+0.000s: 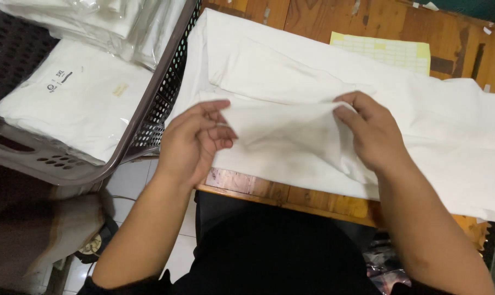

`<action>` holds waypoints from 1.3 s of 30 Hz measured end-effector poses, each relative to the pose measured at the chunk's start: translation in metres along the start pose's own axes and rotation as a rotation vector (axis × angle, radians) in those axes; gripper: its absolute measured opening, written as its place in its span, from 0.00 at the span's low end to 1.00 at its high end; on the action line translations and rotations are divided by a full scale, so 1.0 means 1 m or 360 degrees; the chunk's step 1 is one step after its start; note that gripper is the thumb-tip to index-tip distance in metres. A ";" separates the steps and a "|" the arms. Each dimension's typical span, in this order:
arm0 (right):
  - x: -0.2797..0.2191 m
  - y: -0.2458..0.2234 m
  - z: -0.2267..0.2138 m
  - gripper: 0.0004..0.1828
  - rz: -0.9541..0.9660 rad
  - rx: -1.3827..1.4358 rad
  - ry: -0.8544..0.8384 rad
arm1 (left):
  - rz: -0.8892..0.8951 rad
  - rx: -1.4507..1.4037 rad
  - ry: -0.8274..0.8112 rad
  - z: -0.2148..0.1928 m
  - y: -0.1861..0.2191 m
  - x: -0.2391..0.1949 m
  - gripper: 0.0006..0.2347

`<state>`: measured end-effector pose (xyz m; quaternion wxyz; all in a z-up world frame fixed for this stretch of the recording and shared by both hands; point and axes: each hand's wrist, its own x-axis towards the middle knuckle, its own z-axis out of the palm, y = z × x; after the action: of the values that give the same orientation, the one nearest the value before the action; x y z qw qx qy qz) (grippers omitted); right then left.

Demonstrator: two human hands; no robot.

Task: Folding a white t-shirt and placing it into a clear plastic packaging bag on a wooden workbench.

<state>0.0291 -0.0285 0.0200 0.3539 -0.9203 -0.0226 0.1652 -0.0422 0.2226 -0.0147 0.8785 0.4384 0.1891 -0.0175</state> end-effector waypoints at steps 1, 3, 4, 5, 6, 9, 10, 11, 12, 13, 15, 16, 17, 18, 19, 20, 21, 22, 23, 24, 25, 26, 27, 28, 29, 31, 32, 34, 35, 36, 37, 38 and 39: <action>0.010 -0.006 -0.001 0.12 0.0022 0.0108 0.0026 | 0.0008 0.0055 -0.0038 0.009 0.009 0.007 0.16; 0.011 -0.015 -0.006 0.18 0.0124 -0.0015 0.0002 | 0.0098 0.0759 0.0085 0.013 0.016 0.010 0.17; 0.012 -0.019 -0.008 0.27 0.0233 -0.0141 -0.0033 | 0.0180 0.1458 0.0223 0.014 0.019 0.013 0.19; 0.008 -0.022 -0.011 0.27 0.0234 -0.0139 -0.0027 | 0.0183 0.1459 0.0217 0.015 0.021 0.015 0.19; 0.003 -0.023 -0.012 0.30 0.0299 -0.0158 -0.0018 | 0.0156 0.1741 0.0224 0.015 0.020 0.014 0.17; -0.013 -0.028 -0.012 0.36 0.0484 -0.0150 -0.0031 | 0.0040 0.2133 0.0213 0.015 0.019 0.010 0.15; -0.017 -0.031 -0.014 0.39 0.0591 -0.0117 -0.0029 | -0.0016 0.2242 0.0194 0.016 0.021 0.010 0.14; -0.019 -0.027 -0.013 0.39 0.0595 -0.0120 -0.0034 | -0.0024 0.2241 0.0193 0.017 0.022 0.011 0.14; -0.023 -0.022 -0.012 0.39 0.0591 -0.0048 -0.0059 | -0.0134 0.2295 0.0158 0.018 0.023 0.013 0.13; -0.027 -0.017 -0.012 0.40 0.0586 0.0023 -0.0084 | -0.0245 0.2347 0.0122 0.019 0.024 0.014 0.13; -0.030 -0.004 -0.006 0.38 0.0481 0.0197 -0.0030 | -0.0196 0.2267 0.0141 0.021 0.022 0.019 0.12; -0.032 0.003 -0.002 0.37 0.0363 0.0372 0.0027 | -0.0139 0.2188 0.0168 0.021 0.021 0.021 0.12; -0.031 0.008 0.000 0.37 0.0364 0.0377 0.0033 | -0.0134 0.2193 0.0163 0.025 0.023 0.024 0.12; -0.031 0.014 0.003 0.35 0.0254 0.0476 0.0088 | -0.0188 0.2072 0.0163 0.028 0.024 0.026 0.12; -0.031 0.019 0.006 0.33 0.0144 0.0575 0.0142 | -0.0241 0.1951 0.0163 0.031 0.026 0.028 0.13; -0.031 0.017 0.006 0.33 0.0133 0.0575 0.0145 | -0.0230 0.1950 0.0167 0.030 0.027 0.030 0.13; -0.032 0.016 0.006 0.30 0.0148 0.0582 0.0186 | -0.0195 0.1868 0.0165 0.029 0.029 0.032 0.13; -0.033 0.015 0.006 0.27 0.0173 0.0590 0.0226 | -0.0169 0.1787 0.0157 0.028 0.029 0.032 0.13; -0.034 0.020 0.005 0.27 0.0171 0.0591 0.0229 | -0.0166 0.1788 0.0157 0.027 0.032 0.028 0.13; -0.036 0.026 0.005 0.20 0.0006 0.0634 0.0266 | -0.0165 0.1561 0.0182 0.026 0.034 0.024 0.08; -0.037 0.032 0.004 0.12 -0.0160 0.0676 0.0302 | -0.0165 0.1334 0.0206 0.025 0.036 0.020 0.03; -0.041 0.038 0.002 0.12 -0.0158 0.0677 0.0300 | -0.0167 0.1335 0.0208 0.017 0.034 0.013 0.03; -0.044 0.044 0.001 0.09 -0.0148 0.0662 0.0271 | -0.0107 0.1209 0.0082 0.009 0.032 0.006 0.02; -0.048 0.051 0.000 0.07 -0.0135 0.0646 0.0244 | -0.0051 0.1082 -0.0046 0.001 0.029 0.000 0.02; -0.051 0.049 -0.002 0.07 -0.0130 0.0647 0.0245 | -0.0055 0.1083 -0.0049 -0.004 0.025 -0.006 0.02; -0.057 0.044 -0.003 0.19 -0.0031 0.0192 -0.0032 | -0.0158 0.0873 -0.0116 -0.014 0.016 -0.020 0.03; -0.057 0.043 0.000 0.19 -0.0029 0.0195 -0.0035 | -0.0161 0.0875 -0.0115 -0.010 0.016 -0.023 0.03; -0.059 0.040 0.007 0.22 -0.0233 0.0042 -0.0170 | -0.0307 0.1034 0.0090 -0.001 0.016 -0.030 0.14; -0.060 0.037 0.008 0.22 -0.0237 0.0042 -0.0175 | -0.0306 0.1033 0.0095 0.005 0.018 -0.029 0.14; -0.061 0.033 0.009 0.19 -0.0244 0.0076 -0.0131 | -0.0438 0.1151 0.0194 0.012 0.021 -0.028 0.12; -0.062 0.028 0.009 0.17 -0.0251 0.0110 -0.0087 | -0.0573 0.1267 0.0291 0.019 0.023 -0.027 0.11; -0.059 0.026 0.010 0.17 -0.0259 0.0109 -0.0084 | -0.0563 0.1266 0.0293 0.019 0.023 -0.025 0.11; -0.056 0.023 0.011 0.14 -0.0137 0.0120 0.0009 | -0.0398 0.1331 0.0202 0.019 0.023 -0.022 0.09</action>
<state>-0.0290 -0.0481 0.0135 0.3952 -0.9050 -0.0550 0.1478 -0.0526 0.2188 0.0207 0.6031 0.7303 0.2710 -0.1717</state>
